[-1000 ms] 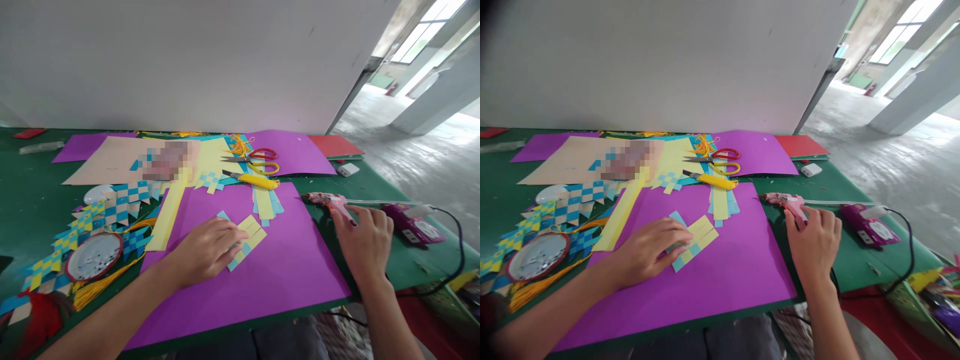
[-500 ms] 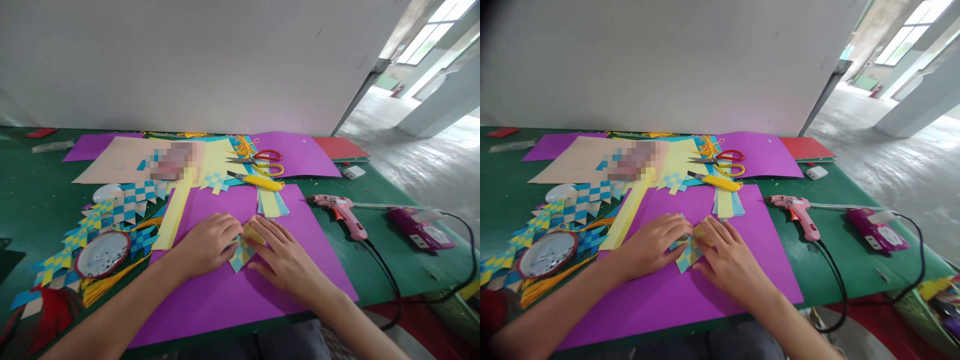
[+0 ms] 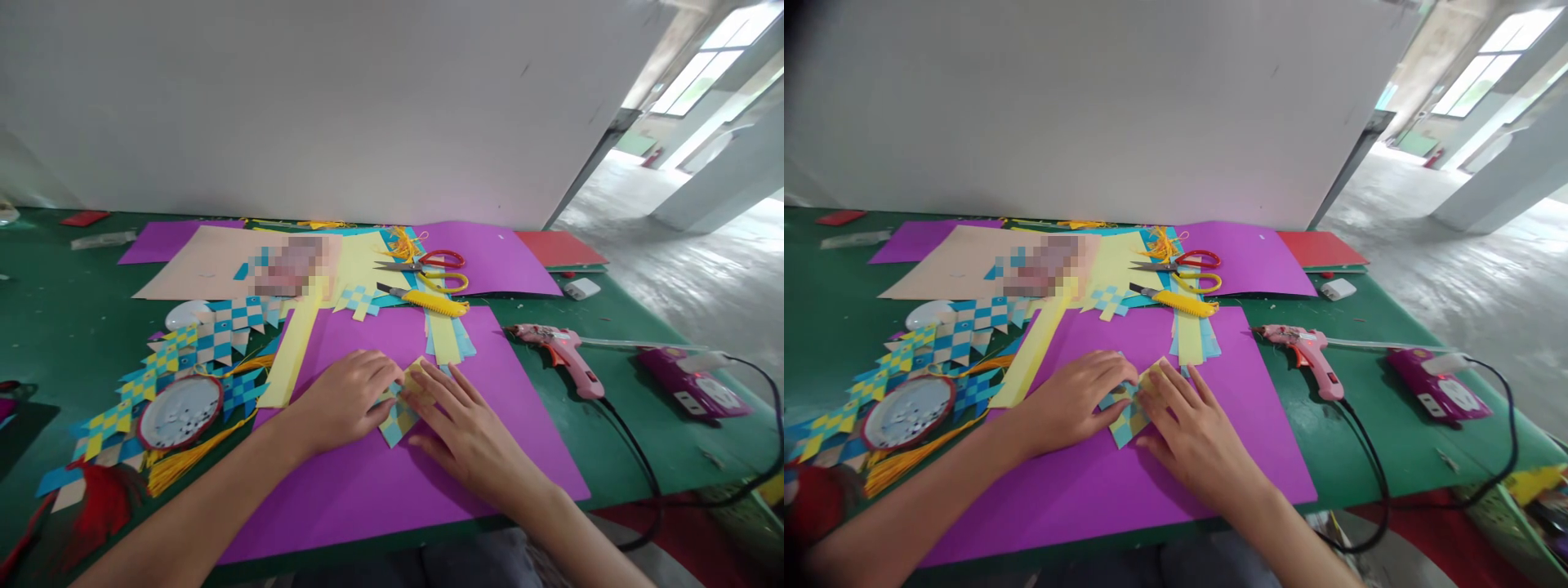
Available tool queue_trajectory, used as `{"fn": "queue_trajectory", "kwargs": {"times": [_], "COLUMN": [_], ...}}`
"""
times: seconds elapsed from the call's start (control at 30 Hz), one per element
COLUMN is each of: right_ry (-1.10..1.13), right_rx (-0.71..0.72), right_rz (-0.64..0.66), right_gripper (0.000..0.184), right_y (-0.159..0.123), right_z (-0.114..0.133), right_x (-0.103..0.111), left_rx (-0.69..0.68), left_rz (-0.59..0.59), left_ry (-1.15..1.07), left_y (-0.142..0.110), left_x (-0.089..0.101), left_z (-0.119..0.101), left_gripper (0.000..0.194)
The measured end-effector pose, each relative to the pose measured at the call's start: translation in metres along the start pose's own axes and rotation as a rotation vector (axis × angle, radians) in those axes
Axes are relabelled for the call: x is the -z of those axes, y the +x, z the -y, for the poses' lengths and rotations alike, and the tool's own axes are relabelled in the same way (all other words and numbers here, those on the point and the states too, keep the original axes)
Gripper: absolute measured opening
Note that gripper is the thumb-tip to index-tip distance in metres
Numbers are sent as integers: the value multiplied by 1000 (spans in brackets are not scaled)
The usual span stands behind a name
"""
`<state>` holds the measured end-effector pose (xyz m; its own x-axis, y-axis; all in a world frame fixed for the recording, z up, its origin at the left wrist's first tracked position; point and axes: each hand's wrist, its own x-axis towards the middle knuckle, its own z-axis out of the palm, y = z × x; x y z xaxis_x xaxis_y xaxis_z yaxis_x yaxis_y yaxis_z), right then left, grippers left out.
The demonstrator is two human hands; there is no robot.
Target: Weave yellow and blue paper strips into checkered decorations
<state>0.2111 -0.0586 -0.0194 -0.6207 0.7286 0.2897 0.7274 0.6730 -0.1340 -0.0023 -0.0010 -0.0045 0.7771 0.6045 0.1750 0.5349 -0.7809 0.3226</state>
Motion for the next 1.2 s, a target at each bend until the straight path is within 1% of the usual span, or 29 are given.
{"fn": "queue_trajectory", "kwargs": {"times": [0.17,0.23,0.33,0.4,0.5,0.57,0.63,0.7,0.77,0.8,0.87,0.9,0.97,1.03,1.13,1.2], "right_ry": [26,32,27,24,-2,-28,-36,-30,-15,-9,-7,-5,10,38,42,47], "right_rx": [-19,-12,50,94,128,151,179,222,257,264,277,286,311,314,302,280], "right_rz": [-10,-31,-44,-32,-15,-43,-93,-125,-138,-162,-230,-258,-278,-261,-247,-258], "right_gripper": [40,43,44,48,57,63,64,62,56,48,27,21,23,23,21,21], "right_y": [-2,-3,-6,-9,-14,-18,-23,-28,-33,-36,-42,-44,-46,-44,-36,-29], "right_z": [0,1,8,15,27,33,37,41,44,47,51,53,55,54,48,42], "right_x": [2,4,7,8,7,6,5,5,3,2,1,1,5,13,23,26], "left_rx": [49,80,104,102,85,67,49,38,31,29,29,30,30,24,15,23], "left_rz": [-59,-118,-232,-277,-301,-324,-356,-378,-393,-399,-407,-409,-404,-403,-394,-376], "left_ry": [-22,-9,23,52,93,110,125,133,133,131,135,140,147,146,126,76], "left_y": [0,0,-1,-2,-3,-3,-3,-3,-3,-3,-4,-4,-4,-5,-5,-5], "left_x": [3,3,3,3,4,5,5,6,6,6,7,7,7,7,7,7], "left_z": [1,4,9,12,13,13,12,12,11,11,11,11,10,9,7,5], "left_gripper": [17,18,18,18,19,21,21,22,22,22,22,21,22,22,22,21]}}
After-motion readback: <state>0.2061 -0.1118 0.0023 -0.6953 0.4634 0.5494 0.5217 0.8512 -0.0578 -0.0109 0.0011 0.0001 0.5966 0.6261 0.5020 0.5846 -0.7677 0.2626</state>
